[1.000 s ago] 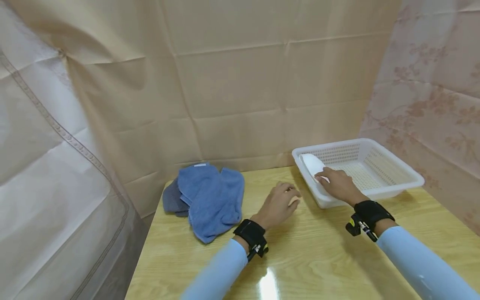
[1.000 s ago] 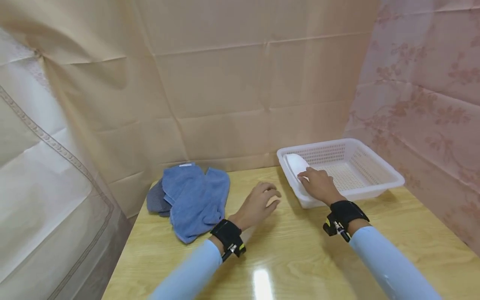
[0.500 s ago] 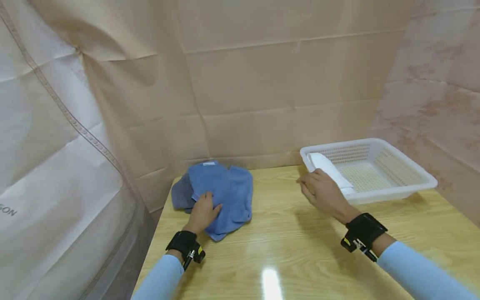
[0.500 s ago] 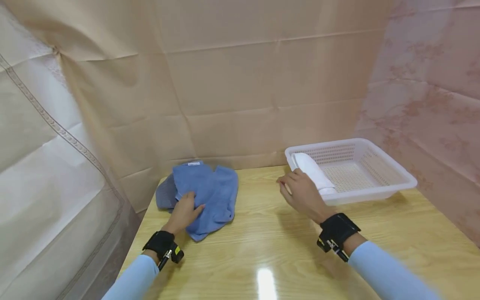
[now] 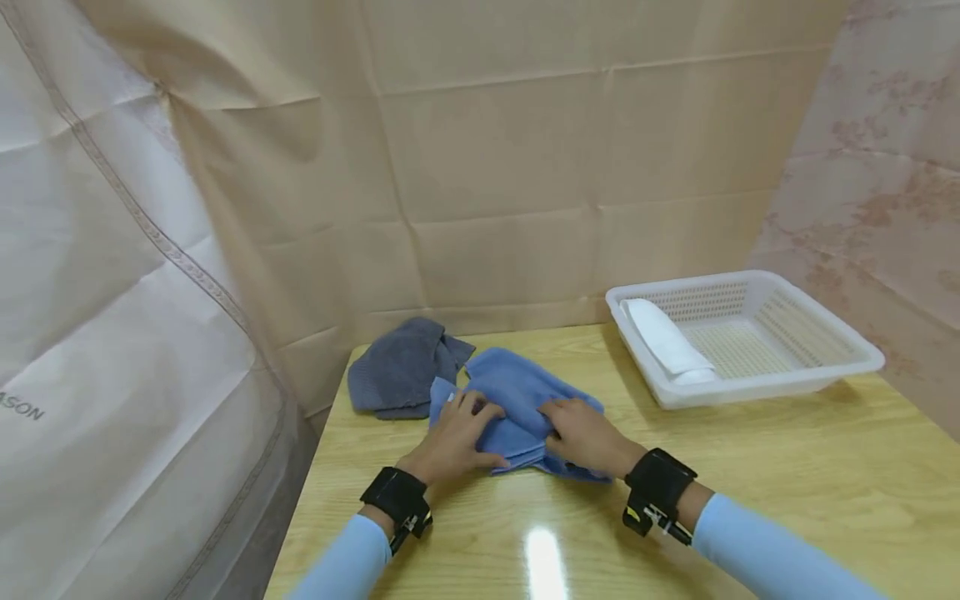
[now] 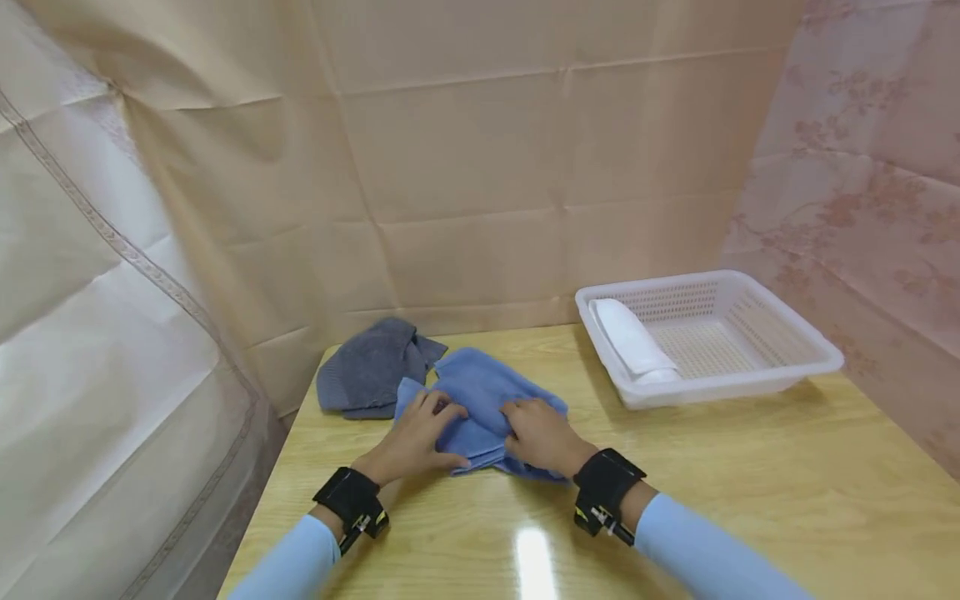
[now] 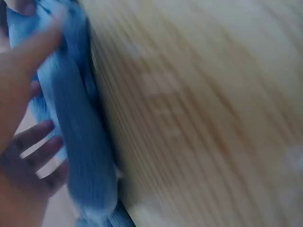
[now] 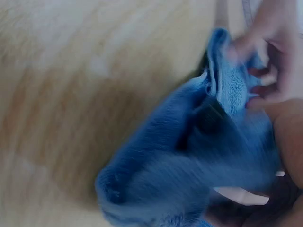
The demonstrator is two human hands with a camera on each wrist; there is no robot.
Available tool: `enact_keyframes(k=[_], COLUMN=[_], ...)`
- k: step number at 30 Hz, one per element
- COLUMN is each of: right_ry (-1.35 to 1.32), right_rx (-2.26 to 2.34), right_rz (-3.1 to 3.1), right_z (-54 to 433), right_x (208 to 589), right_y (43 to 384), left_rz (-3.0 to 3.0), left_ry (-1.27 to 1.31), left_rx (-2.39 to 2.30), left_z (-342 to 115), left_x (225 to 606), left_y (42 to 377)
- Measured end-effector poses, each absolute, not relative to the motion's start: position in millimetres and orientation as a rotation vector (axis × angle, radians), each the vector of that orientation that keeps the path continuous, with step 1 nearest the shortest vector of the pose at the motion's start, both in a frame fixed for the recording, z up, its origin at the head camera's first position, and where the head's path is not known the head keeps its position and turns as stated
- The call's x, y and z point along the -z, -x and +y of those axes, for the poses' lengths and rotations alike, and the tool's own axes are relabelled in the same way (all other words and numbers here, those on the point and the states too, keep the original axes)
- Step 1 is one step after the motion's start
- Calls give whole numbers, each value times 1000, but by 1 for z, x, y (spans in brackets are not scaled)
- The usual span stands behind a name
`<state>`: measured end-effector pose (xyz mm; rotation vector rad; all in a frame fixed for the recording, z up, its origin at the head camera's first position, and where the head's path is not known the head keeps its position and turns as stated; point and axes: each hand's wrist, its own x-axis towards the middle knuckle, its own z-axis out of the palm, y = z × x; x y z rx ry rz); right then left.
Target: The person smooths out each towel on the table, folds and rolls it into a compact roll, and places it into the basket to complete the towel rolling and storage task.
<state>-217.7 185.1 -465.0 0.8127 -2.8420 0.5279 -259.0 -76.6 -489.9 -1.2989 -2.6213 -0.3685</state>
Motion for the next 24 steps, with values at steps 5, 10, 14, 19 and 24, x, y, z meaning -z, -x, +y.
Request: enact_keyframes(k=[5,10,14,19,24], right_ry=[-796,-874,-1006,-944,-679], right_rx=[-696,-725,-559,-529,-734], right_rz=[-2766,-2823,-2837,-2690,-2568], right_z=[203,220,225,233,244], right_x=[451,453,460,460,446], right_y=[219,212,207,207,208], left_rz=[-2607,-2552,-2599,-2588,-2652], left_ry=[1324,1282,1147,993,915], left_rx=[301,440,676,833,729], left_z=[-91,-97,-103,-107,-106], left_x=[494,492,488,481,475], left_y=[263,264,264,264,259])
